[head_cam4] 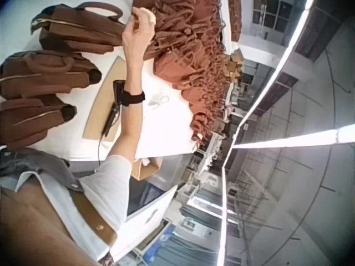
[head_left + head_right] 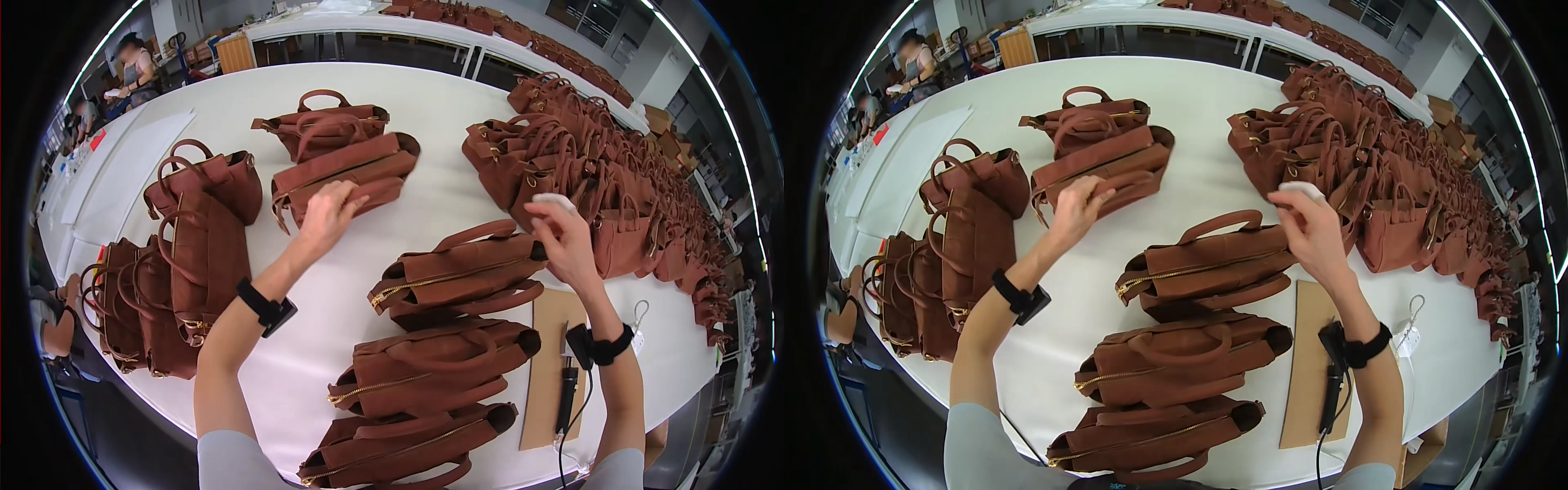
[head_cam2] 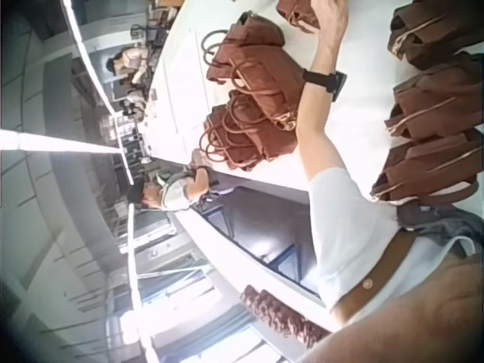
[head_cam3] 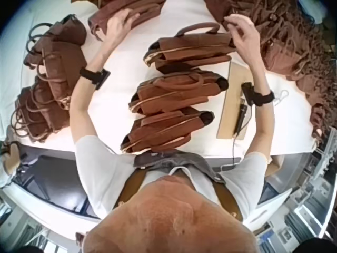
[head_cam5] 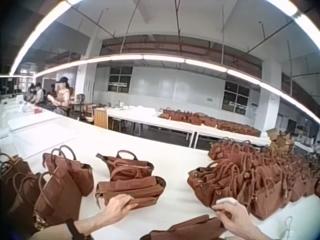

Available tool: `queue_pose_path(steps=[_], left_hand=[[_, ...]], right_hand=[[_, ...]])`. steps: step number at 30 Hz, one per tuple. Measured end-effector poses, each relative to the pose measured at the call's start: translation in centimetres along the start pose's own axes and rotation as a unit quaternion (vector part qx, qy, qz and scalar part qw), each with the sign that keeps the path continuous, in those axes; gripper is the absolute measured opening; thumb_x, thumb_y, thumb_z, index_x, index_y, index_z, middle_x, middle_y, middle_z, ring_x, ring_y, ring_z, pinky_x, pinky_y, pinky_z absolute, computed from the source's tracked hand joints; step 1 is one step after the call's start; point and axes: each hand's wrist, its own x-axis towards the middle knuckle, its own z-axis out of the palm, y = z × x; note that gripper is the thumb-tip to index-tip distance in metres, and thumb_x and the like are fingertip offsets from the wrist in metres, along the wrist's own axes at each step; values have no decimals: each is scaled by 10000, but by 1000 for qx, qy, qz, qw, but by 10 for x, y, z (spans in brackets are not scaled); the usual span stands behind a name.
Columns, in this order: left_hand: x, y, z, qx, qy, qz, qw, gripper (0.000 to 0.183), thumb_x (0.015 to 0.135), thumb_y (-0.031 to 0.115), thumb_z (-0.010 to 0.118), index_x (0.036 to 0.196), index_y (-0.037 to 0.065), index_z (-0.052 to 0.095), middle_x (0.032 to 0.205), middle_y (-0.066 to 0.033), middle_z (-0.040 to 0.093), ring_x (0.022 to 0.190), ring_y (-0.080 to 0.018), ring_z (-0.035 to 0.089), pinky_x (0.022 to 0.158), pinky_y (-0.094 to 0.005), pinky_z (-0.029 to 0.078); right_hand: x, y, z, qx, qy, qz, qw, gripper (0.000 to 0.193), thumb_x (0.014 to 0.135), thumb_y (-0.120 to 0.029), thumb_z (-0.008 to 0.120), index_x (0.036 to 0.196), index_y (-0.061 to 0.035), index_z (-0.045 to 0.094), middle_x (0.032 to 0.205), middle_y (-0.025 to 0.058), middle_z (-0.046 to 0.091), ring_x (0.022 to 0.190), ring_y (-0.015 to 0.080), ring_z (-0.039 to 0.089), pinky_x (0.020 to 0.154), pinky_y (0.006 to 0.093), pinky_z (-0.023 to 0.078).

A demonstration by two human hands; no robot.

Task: The person uses a handheld heat tool to apply heat to the interior lining and seams of brown handbags. They handle the bags one at a time, opening the zippers and directing the tool inside before placing the finished items on a table. The person also briefly unplugs and replugs the tool's power cord during the process.

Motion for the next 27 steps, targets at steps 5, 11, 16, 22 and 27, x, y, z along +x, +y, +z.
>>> queue_pose_path(steps=[5, 11, 16, 22, 27], left_hand=[[-27, 65, 7, -119, -103, -35, 987, 139, 814, 66, 654, 917, -7, 596, 794, -134, 569, 688, -280, 564, 600, -355, 441], [-15, 65, 14, -98, -63, -2, 993, 166, 857, 85, 606, 983, -19, 572, 766, -153, 599, 673, -289, 599, 589, -349, 459], [18, 51, 19, -159, -82, -124, 976, 341, 874, 137, 573, 1173, -11, 498, 1022, -240, 584, 975, -388, 559, 823, -418, 446], [-16, 88, -33, -139, -145, -39, 979, 726, 817, 174, 678, 1426, 109, 288, 1416, -135, 361, 1226, -292, 443, 937, -404, 452], [-156, 80, -140, -49, -601, -105, 791, 1082, 580, 207, 833, 1436, 18, 198, 1409, -211, 363, 1261, -331, 410, 1043, -361, 348]], right_hand=[[82, -16, 53, -22, -226, -28, 973, 240, 832, -84, 588, 1066, -33, 608, 979, 117, 612, 761, 233, 614, 728, 297, 488], [105, -25, 77, -120, -315, -55, 940, 398, 846, -242, 608, 1173, -24, 544, 999, 197, 639, 913, 311, 627, 807, 370, 484], [90, -16, 36, -55, -205, 0, 977, 421, 873, -327, 592, 1159, -20, 561, 975, 197, 633, 904, 290, 616, 802, 346, 473], [-5, -5, -53, -33, -42, 15, 998, 280, 915, -215, 568, 1089, 5, 570, 819, 77, 617, 780, 135, 577, 694, 258, 451], [-188, -23, -90, -15, -409, 284, 867, 253, 741, -95, 680, 969, -24, 597, 778, 89, 647, 666, 180, 609, 638, 282, 474]])
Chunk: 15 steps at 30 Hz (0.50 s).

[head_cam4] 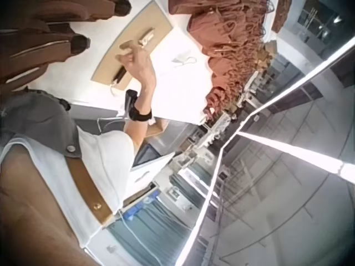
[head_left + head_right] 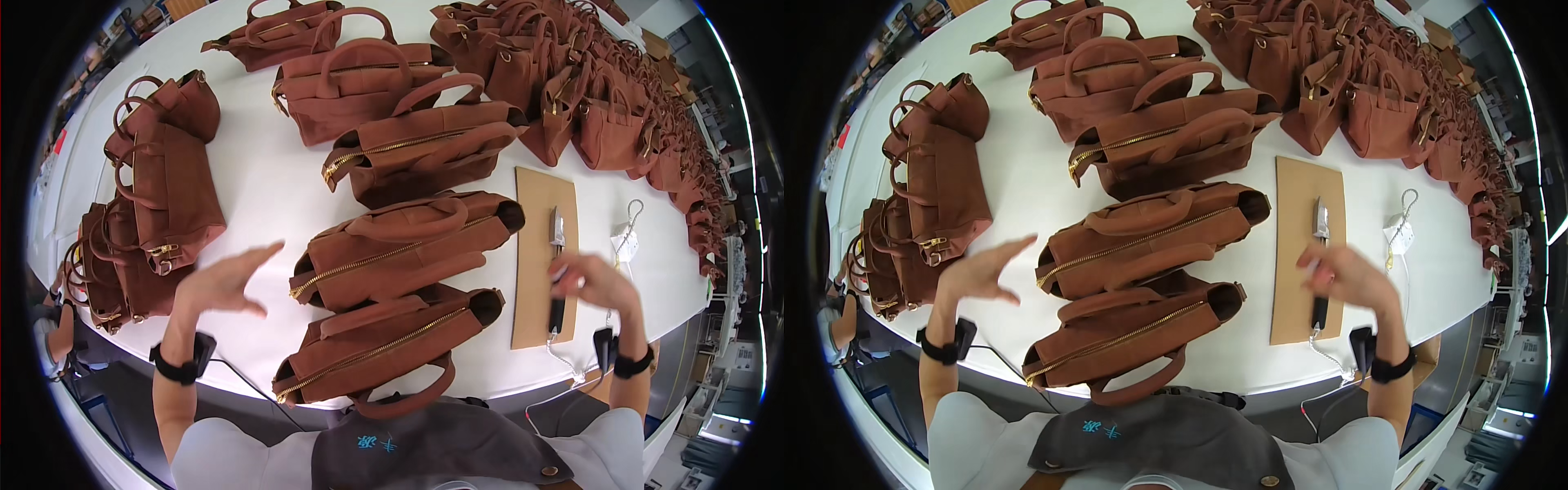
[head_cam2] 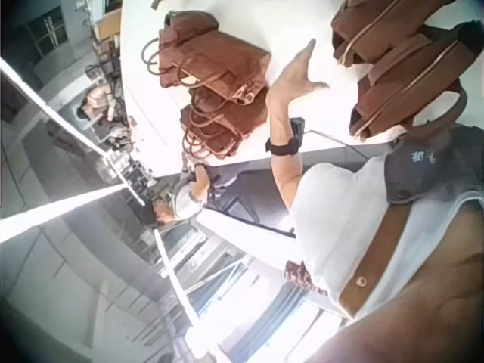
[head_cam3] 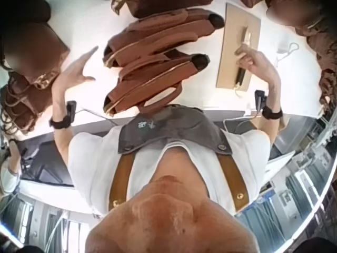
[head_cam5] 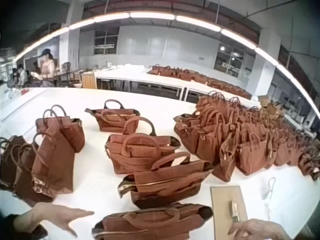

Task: The person uses a handheld heat tool to apply heat to the interior lining and seams of brown handbags. They handle the bags one at a time, opening the zippers and directing the tool inside before placing the finished items on a table. The person also briefly unplugs and replugs the tool's power cord during the process.

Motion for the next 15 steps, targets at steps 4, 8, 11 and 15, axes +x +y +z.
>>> queue_pose_path(steps=[4, 8, 11, 15], left_hand=[[-70, 49, 114, -208, -119, -160, 958, 1353, 549, 315, 886, 1454, 47, -83, 1471, -202, 245, 1298, -312, 350, 1084, -340, 288], [-38, 59, 252, -557, 249, -161, 776, 851, 711, 14, 714, 1360, 27, 164, 1261, -114, 458, 1108, -194, 488, 916, -335, 442], [8, 53, 246, -288, 371, -67, 880, 138, 803, -64, 538, 933, -60, 583, 792, -114, 642, 708, -185, 659, 629, -288, 570], [61, 65, 180, -491, 402, -105, 766, 196, 833, 145, 685, 844, -39, 618, 641, -65, 617, 531, -122, 597, 470, -245, 519]], right_hand=[[-43, 18, 154, 312, -214, 83, 922, 976, 780, -219, 754, 1476, -134, 75, 1067, 182, 612, 826, 166, 645, 767, 279, 506], [-8, -24, 219, 520, -16, 15, 854, 971, 791, -129, 725, 1466, -87, 28, 1230, 167, 492, 971, 188, 606, 832, 304, 503], [41, -17, 207, 601, 67, 35, 796, 838, 799, -127, 704, 1431, -56, 160, 1109, 113, 572, 959, 165, 598, 832, 295, 505], [89, -14, 178, 597, 128, 5, 792, 916, 778, -201, 723, 1439, 4, 122, 1097, 112, 568, 964, 156, 577, 837, 285, 484]])
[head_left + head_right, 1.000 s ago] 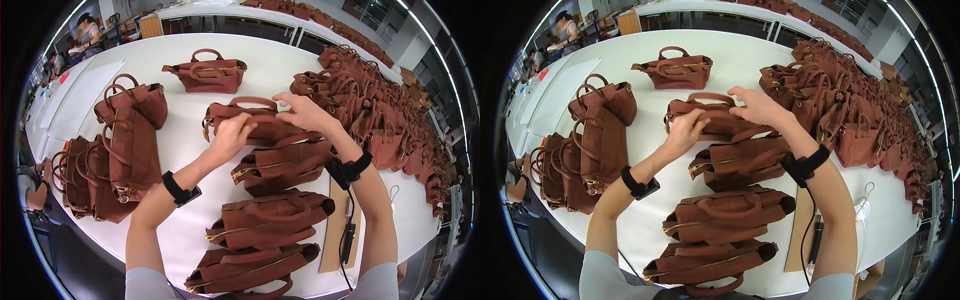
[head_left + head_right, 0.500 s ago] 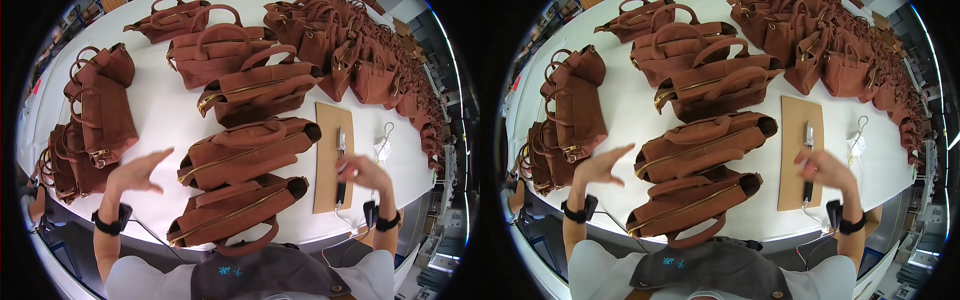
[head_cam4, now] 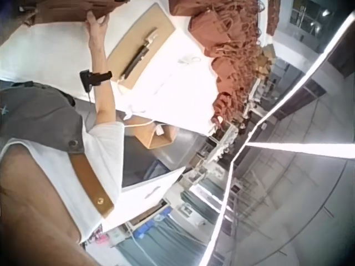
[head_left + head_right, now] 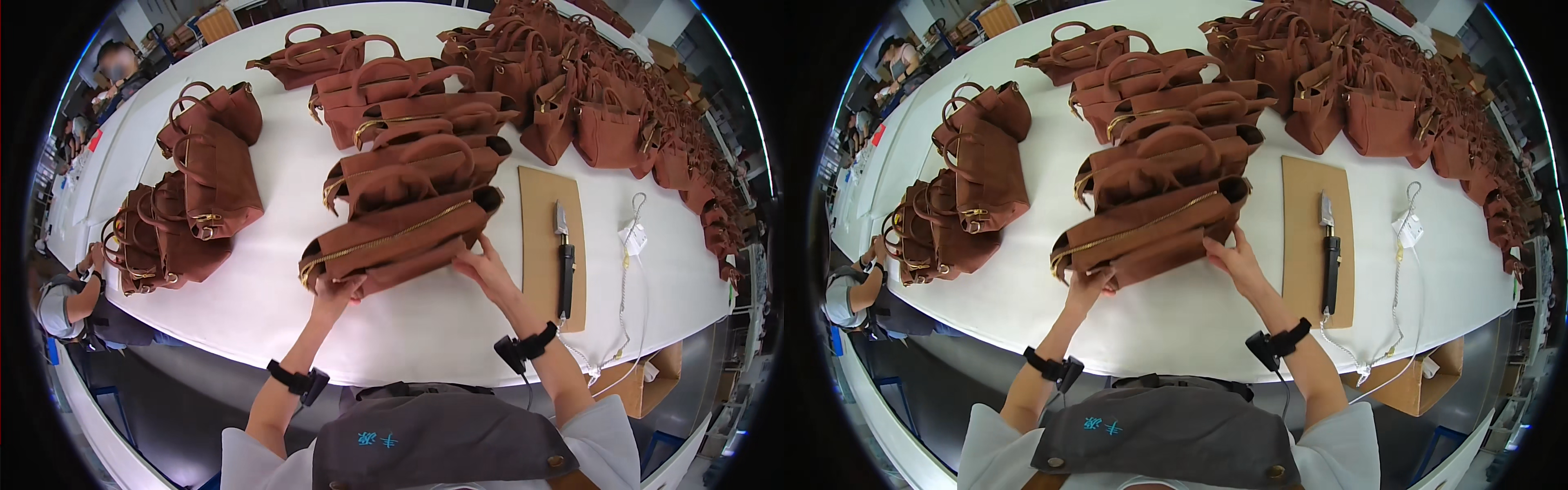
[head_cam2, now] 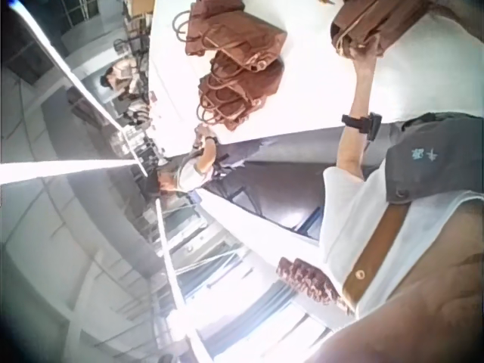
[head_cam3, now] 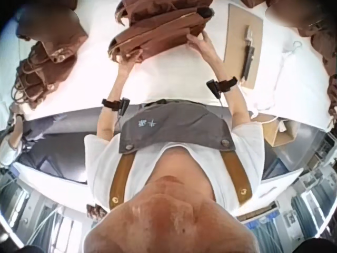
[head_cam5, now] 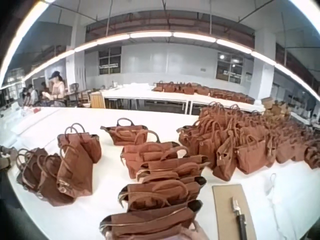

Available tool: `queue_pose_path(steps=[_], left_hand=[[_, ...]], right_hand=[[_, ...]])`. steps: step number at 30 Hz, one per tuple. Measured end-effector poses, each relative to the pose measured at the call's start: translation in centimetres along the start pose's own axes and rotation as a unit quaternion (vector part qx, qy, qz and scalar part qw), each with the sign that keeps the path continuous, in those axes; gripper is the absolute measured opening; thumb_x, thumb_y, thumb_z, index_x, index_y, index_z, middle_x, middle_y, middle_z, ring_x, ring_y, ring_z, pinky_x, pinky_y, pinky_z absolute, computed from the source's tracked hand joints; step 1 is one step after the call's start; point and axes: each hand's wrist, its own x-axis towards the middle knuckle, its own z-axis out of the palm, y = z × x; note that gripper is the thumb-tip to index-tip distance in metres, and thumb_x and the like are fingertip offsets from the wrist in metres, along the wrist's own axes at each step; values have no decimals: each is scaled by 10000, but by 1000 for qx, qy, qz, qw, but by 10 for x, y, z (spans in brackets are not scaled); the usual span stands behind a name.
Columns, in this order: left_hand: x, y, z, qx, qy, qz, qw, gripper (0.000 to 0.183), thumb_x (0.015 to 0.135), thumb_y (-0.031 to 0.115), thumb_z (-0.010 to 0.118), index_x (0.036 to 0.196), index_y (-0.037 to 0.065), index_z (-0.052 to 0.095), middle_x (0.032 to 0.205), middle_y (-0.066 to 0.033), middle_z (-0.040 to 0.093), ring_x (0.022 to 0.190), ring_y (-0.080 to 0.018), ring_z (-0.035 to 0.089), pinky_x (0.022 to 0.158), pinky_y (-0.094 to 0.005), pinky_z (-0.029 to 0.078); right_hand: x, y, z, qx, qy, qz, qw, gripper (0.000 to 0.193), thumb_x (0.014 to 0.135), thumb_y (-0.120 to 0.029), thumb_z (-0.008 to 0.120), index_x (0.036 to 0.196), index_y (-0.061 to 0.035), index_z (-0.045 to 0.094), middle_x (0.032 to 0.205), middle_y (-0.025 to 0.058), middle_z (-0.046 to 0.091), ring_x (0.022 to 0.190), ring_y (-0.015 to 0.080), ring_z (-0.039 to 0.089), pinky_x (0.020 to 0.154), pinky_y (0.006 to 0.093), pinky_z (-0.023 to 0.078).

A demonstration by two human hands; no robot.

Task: The person uses a handheld heat tool to apply heat to the interior lining and seams of brown handbags. They handle the bags one at a time, opening the zippers and directing the tool inside before placing the finished items on a table. The person also briefly unplugs and replugs the tool's power cord during the process.

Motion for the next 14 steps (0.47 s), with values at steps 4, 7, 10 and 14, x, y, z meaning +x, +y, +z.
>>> queue_pose_path(steps=[4, 7, 10, 14], left_hand=[[46, 18, 9, 25, 43, 59, 997, 540, 763, 250, 760, 1117, -43, 476, 811, -110, 608, 608, -133, 594, 482, -238, 518], [66, 36, 4, 80, -106, 31, 991, 717, 714, 230, 758, 1268, -8, 371, 1032, -107, 578, 848, -134, 569, 652, -286, 529], [91, 64, -42, 149, 26, 105, 983, 454, 702, -25, 504, 1149, -27, 578, 1151, -138, 607, 1029, -233, 584, 819, -299, 479], [119, 135, -26, 228, 14, 256, 939, 501, 748, -23, 489, 1248, -11, 516, 1228, -173, 573, 1093, -289, 579, 903, -344, 475]], right_hand=[[57, -8, 10, -40, 58, -81, 994, 932, 755, -224, 726, 1434, 20, 137, 1090, 136, 539, 976, 180, 544, 857, 311, 460], [85, -5, -16, -66, 137, -105, 983, 905, 728, -202, 721, 1419, 31, 185, 1110, 156, 513, 990, 194, 527, 858, 314, 449], [62, -29, -5, -140, 227, -300, 916, 749, 735, -57, 631, 1399, -46, 285, 1044, 171, 535, 901, 200, 575, 787, 299, 480], [25, -88, 26, -204, 85, -411, 884, 745, 753, -8, 586, 1415, -120, 261, 1217, 174, 450, 865, 217, 613, 772, 297, 507]])
